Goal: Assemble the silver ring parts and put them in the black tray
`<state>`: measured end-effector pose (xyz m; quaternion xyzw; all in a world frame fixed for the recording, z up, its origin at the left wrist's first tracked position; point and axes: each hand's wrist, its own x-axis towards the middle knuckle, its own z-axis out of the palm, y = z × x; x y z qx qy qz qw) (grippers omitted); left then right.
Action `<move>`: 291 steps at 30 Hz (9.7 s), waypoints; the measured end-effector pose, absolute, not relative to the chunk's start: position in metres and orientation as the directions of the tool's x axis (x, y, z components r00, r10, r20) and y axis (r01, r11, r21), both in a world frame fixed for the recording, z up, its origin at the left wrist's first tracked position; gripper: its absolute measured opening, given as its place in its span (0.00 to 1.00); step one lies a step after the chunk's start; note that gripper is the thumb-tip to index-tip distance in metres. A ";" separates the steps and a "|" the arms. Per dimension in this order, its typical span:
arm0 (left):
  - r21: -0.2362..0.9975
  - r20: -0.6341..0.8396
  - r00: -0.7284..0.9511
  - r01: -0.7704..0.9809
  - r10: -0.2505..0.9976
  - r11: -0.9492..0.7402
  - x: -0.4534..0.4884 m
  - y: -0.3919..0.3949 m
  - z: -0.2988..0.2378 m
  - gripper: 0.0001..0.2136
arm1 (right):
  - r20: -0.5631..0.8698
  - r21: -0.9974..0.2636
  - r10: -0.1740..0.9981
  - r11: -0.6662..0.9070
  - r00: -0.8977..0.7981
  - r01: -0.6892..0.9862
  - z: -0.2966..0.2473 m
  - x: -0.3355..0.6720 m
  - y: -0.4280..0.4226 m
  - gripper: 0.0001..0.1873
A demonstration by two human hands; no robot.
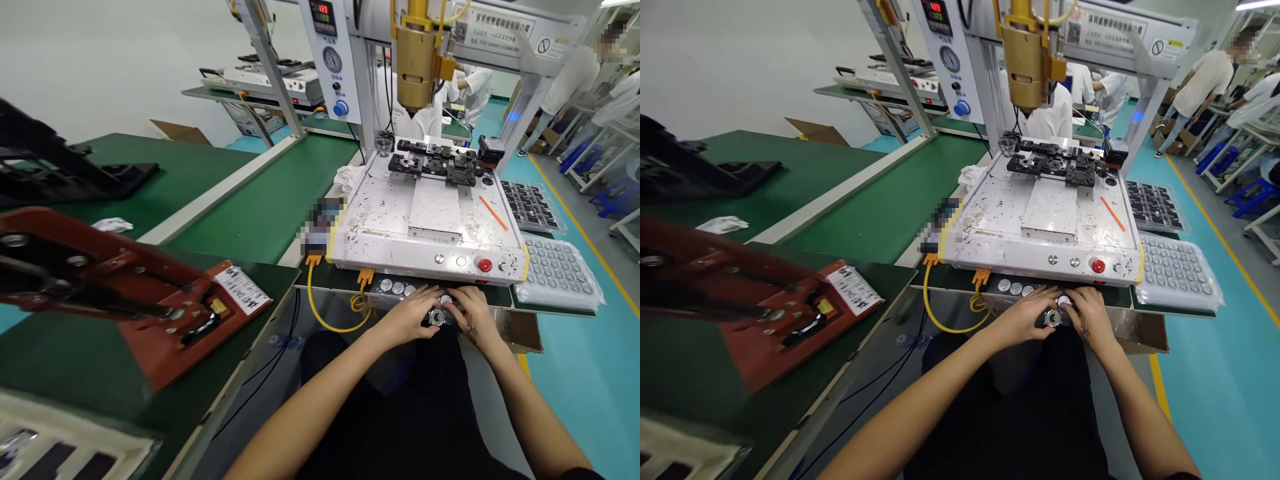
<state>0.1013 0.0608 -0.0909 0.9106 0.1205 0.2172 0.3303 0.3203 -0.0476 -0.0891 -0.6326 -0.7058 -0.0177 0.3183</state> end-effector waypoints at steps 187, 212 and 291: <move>0.029 0.828 0.387 0.691 0.405 -0.722 -0.182 0.062 0.137 0.23 | 0.520 -0.635 0.645 0.730 -0.559 0.252 0.062 0.114 0.064 0.18; 0.675 0.017 -0.051 0.738 0.999 0.026 -0.240 0.076 0.022 0.09 | 0.288 -0.815 0.688 0.541 -0.666 0.207 -0.007 -0.015 0.170 0.23; 0.997 0.016 -0.315 -0.071 0.949 -0.040 -0.193 -0.166 0.051 0.18 | 0.111 -0.958 0.513 0.284 -0.851 0.046 0.044 0.000 -0.009 0.18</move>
